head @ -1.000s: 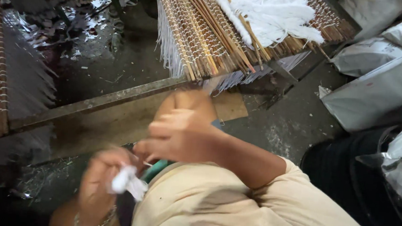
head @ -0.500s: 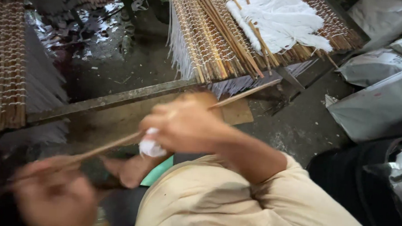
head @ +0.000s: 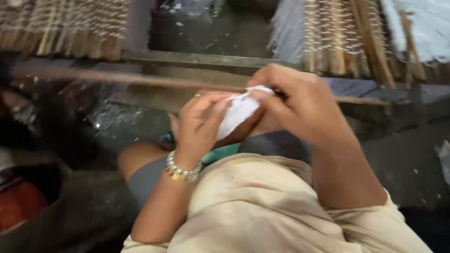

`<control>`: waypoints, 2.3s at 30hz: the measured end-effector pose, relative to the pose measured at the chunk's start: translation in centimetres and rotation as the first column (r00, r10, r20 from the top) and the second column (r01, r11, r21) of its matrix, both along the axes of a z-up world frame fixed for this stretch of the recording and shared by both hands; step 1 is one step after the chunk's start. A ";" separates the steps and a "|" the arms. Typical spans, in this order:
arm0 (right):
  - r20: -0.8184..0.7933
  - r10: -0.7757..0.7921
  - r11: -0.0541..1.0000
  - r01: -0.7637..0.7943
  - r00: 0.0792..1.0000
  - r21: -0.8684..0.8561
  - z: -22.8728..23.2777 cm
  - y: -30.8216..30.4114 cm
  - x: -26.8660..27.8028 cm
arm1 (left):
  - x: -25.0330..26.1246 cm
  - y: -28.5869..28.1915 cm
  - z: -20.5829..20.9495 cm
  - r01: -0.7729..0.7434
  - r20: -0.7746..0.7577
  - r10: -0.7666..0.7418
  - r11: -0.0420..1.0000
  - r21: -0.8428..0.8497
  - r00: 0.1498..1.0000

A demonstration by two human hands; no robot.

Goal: Organize candle wicks by sliding individual loops onto a wooden rod

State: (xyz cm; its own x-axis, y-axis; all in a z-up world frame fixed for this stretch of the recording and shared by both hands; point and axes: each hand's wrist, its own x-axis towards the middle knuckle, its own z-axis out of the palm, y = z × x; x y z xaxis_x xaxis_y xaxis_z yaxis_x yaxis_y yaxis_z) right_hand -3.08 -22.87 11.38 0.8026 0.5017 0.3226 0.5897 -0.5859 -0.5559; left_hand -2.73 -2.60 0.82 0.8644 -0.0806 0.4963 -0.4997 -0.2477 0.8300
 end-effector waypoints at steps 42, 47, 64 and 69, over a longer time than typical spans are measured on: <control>-0.051 -0.136 0.991 0.136 0.989 -0.009 -2.6 0.1 -0.1 | 0.0 -1.5 -3.7 -0.020 -0.113 -0.071 0.755 -0.656 0.991; -0.085 -0.073 0.997 0.073 0.994 0.002 -2.0 0.6 -0.3 | 0.4 -1.5 -2.4 0.066 0.082 -0.063 0.997 -0.038 0.995; 0.001 -0.189 0.980 0.188 0.982 -0.058 -2.2 -1.2 -0.7 | -0.1 3.9 -0.3 -0.083 0.086 0.090 0.993 -0.083 0.992; -0.005 -0.204 0.978 0.203 0.979 -0.045 -2.1 -1.0 -0.7 | 0.2 2.9 -1.7 0.012 -0.081 -0.032 0.973 -0.231 0.996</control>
